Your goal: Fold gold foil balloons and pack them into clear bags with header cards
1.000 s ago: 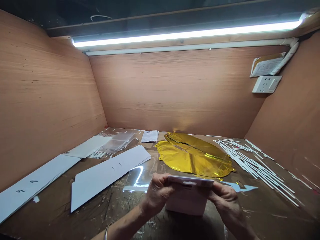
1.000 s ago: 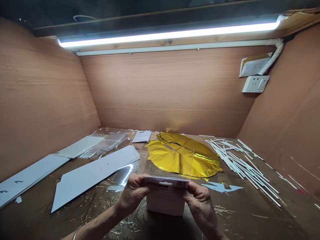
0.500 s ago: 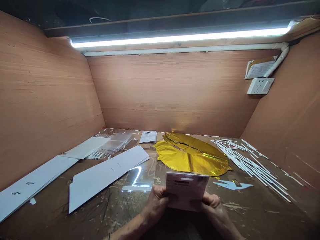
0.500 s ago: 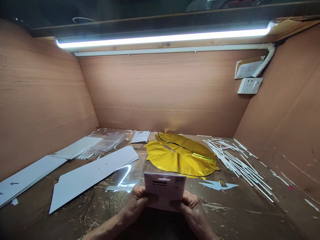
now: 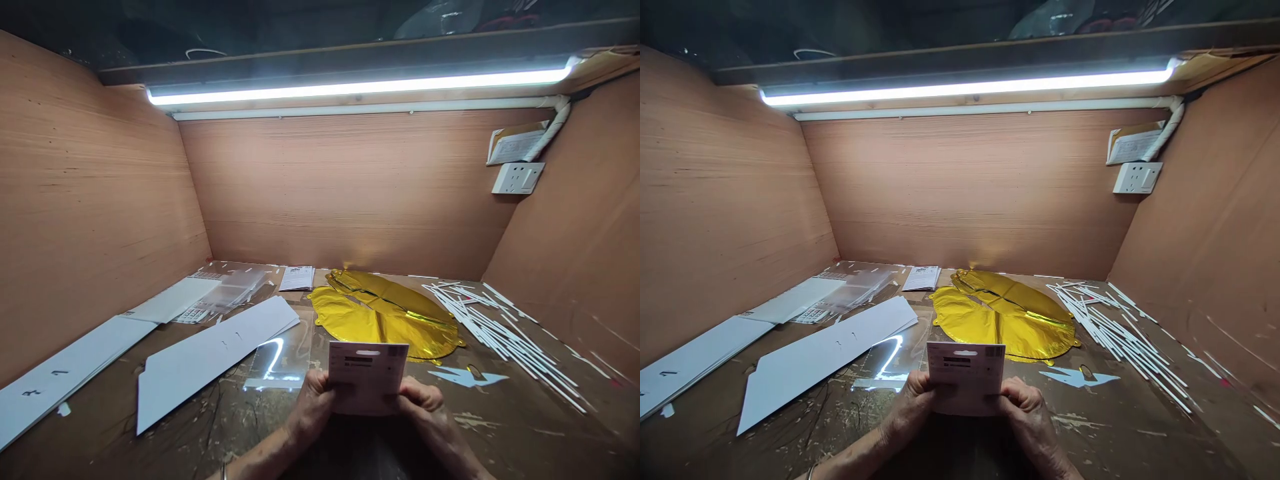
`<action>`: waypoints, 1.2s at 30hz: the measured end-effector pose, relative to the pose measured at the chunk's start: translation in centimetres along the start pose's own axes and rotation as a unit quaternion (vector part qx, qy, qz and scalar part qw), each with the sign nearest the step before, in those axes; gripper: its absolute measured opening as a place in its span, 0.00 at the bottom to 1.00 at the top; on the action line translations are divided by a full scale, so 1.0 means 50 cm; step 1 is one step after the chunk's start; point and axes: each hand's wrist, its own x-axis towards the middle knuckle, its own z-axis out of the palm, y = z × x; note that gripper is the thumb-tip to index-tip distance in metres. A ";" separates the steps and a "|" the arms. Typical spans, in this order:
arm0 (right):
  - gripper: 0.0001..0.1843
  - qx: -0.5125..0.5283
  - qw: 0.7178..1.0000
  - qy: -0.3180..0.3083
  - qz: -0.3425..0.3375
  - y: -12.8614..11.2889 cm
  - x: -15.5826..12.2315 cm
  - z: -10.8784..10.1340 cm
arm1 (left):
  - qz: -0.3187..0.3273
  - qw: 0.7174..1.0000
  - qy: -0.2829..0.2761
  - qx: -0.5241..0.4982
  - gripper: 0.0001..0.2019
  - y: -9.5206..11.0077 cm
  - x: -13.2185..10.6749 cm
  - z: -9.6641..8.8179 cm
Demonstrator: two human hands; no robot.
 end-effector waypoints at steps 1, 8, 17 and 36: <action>0.17 -0.014 1.000 -0.004 -0.004 0.010 -0.001 0.002 | -0.002 1.000 0.005 0.010 0.09 -0.004 -0.003 0.000; 0.16 -0.112 0.994 0.000 0.007 -0.016 0.030 0.003 | -0.037 0.998 0.049 -0.001 0.12 -0.002 0.028 0.004; 0.17 -0.332 0.933 0.110 0.090 0.012 0.191 -0.111 | -0.026 0.831 0.133 0.539 0.30 0.064 0.109 -0.024; 0.17 -0.587 0.741 0.222 0.238 0.224 0.116 -0.415 | 0.016 0.610 -0.190 0.769 0.24 -0.018 0.135 0.001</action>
